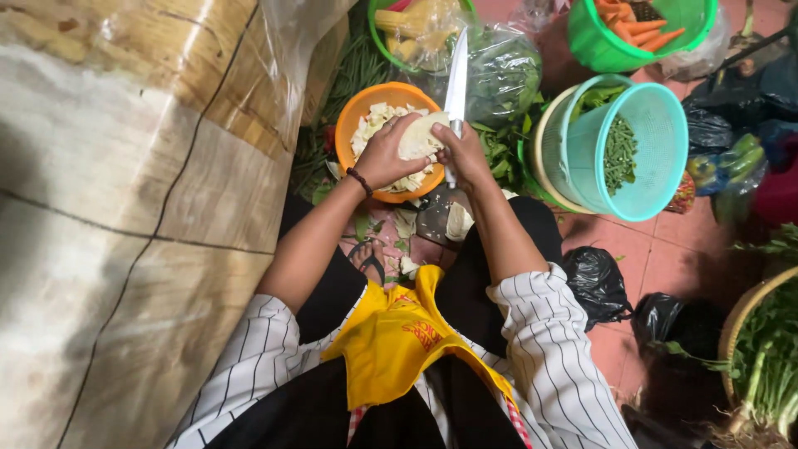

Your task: The recorder is chopping a head of cabbage into small pieces on a cutting board using a knife while sitting on the floor.

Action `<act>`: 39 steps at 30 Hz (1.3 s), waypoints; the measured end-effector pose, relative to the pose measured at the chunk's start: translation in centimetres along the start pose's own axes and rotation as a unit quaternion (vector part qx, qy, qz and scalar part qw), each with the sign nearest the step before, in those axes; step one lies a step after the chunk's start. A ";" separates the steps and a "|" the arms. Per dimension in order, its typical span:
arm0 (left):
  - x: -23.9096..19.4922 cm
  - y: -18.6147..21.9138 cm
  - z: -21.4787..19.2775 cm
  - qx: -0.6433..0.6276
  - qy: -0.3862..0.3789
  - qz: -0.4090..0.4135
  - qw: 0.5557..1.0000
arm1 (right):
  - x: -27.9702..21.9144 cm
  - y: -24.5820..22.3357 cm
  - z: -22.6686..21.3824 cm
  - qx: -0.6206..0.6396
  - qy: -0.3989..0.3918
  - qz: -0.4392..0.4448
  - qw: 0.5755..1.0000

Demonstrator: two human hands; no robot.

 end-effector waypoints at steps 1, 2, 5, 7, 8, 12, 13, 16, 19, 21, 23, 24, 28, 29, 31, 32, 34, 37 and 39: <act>0.0 -0.1 -0.2 0.001 -0.002 -0.002 1.000 | 0.2 0.3 -0.1 0.002 0.000 0.002 1.000; 0.0 -0.1 -0.4 0.001 -0.010 0.009 1.000 | 0.4 0.7 -0.1 0.006 -0.007 0.009 1.000; 0.1 0.4 -0.6 -0.005 -0.028 0.013 1.000 | 1.1 2.1 -0.8 0.017 -0.021 0.019 0.999; 0.3 0.3 -0.4 -0.009 -0.037 0.006 0.999 | 0.9 1.7 -0.6 0.024 -0.030 0.021 0.999; 0.4 -0.1 -0.3 0.032 -0.025 -0.005 0.999 | 0.4 0.8 0.1 0.025 -0.037 0.012 0.999; 0.4 -0.5 0.0 0.073 0.010 -0.017 0.997 | -0.5 -0.6 1.2 -0.042 -0.033 -0.064 0.997; 0.3 -0.7 0.4 0.074 0.012 -0.019 0.997 | -0.8 -0.7 1.7 -0.042 -0.035 -0.063 0.997; 0.2 -1.2 0.9 0.053 0.031 -0.023 0.998 | -1.6 -1.8 2.4 -0.135 0.005 -0.122 0.983; -0.1 -1.2 0.9 0.013 0.033 -0.018 0.999 | -1.9 -2.1 2.0 -0.164 0.026 -0.123 0.978; -0.1 -0.6 0.7 0.039 0.033 0.031 0.998 | -1.7 -2.2 1.7 -0.143 0.018 -0.120 0.982; -0.1 -0.3 0.7 0.042 0.046 0.044 0.997 | -1.3 -1.8 1.3 -0.126 0.008 -0.121 0.985; -0.2 -0.1 0.6 0.045 0.057 0.057 0.996 | -1.2 -1.5 1.1 -0.108 0.000 -0.120 0.987; -0.2 1.1 -0.1 0.069 0.061 0.078 0.993 | -0.8 -0.7 0.9 -0.048 -0.016 -0.113 0.992; -0.1 1.1 -0.1 0.059 0.059 0.081 0.993 | -0.7 -0.4 0.7 -0.029 -0.020 -0.107 0.994; 0.0 1.2 0.0 0.049 0.056 0.086 0.994 | -0.8 -0.5 0.8 -0.009 -0.024 -0.103 0.994; 0.1 1.0 0.0 0.029 0.061 0.061 0.996 | -0.9 -0.8 1.1 -0.004 -0.022 -0.099 0.995; 0.2 0.7 0.2 0.007 0.067 0.036 0.997 | -0.9 -0.8 1.1 0.000 -0.022 -0.092 0.996; 0.1 -0.1 0.5 -0.046 0.051 -0.010 0.998 | -0.6 0.1 0.9 0.007 -0.022 -0.077 0.997; 0.1 -0.4 0.5 -0.045 0.028 0.008 0.999 | -0.7 0.0 1.0 0.002 -0.015 -0.068 0.998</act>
Point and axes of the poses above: each hand's wrist, its own x-axis towards the middle knuckle, its own z-axis out of the palm, y = z × x, the point moved 4 cm from there along x, towards the middle knuckle, and after that the axes turned 3 degrees about -x, right-handed, at the moved point
